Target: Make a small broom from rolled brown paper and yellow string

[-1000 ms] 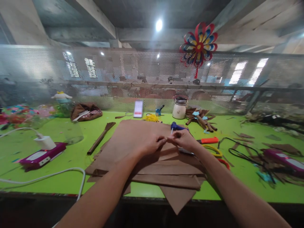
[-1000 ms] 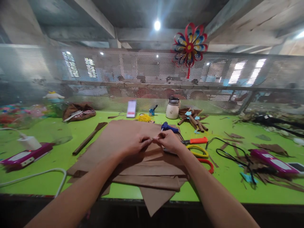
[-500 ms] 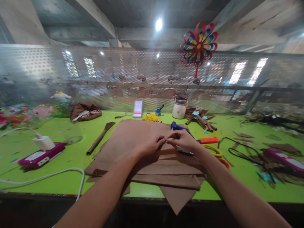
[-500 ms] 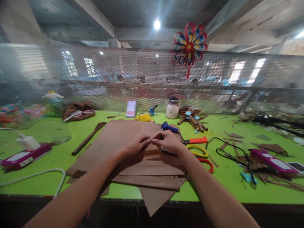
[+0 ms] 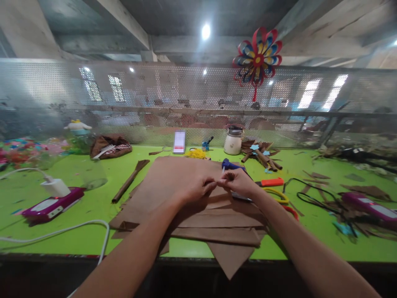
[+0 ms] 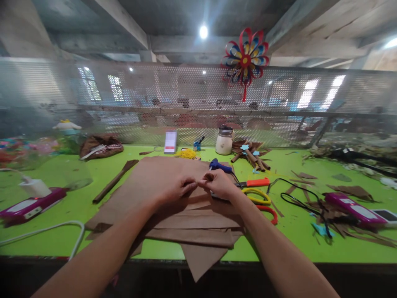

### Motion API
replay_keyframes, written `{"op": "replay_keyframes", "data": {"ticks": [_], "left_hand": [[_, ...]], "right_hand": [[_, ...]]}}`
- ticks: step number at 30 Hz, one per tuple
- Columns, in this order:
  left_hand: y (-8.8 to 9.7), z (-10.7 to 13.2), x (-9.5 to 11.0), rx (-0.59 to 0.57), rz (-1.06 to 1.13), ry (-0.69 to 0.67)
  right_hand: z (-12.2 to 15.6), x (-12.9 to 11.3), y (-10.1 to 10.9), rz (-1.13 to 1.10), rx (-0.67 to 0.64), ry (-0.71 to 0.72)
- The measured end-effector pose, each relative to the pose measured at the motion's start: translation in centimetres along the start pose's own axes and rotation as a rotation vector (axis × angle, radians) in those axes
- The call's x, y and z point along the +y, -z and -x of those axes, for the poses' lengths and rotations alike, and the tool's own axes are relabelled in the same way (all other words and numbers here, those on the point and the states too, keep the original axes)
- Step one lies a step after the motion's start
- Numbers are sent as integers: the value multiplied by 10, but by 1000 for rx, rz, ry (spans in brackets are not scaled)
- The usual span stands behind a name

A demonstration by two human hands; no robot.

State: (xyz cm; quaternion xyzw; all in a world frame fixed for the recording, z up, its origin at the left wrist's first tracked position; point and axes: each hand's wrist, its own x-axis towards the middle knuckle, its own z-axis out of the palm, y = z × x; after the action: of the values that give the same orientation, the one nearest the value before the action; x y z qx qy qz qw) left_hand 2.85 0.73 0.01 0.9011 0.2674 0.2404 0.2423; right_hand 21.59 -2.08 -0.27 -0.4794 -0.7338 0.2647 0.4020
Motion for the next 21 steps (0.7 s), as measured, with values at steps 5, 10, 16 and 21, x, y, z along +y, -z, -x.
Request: {"op": "replay_keyframes", "data": {"ticks": [5,10,16,21], "left_hand": [[-1,-6,-7,-35,68,21],[1,-8,-14,-76,134,51],[6,-6,-20,-161,316,178],[9,-6,-25,-174,398,268]], "right_hand": [[-1,-1,-1,-30,2,-27],[-3,9,2,-238,29,-170],[-3,14,7,-377,35,-239],[-4,11,11,-334,101,-279]]}}
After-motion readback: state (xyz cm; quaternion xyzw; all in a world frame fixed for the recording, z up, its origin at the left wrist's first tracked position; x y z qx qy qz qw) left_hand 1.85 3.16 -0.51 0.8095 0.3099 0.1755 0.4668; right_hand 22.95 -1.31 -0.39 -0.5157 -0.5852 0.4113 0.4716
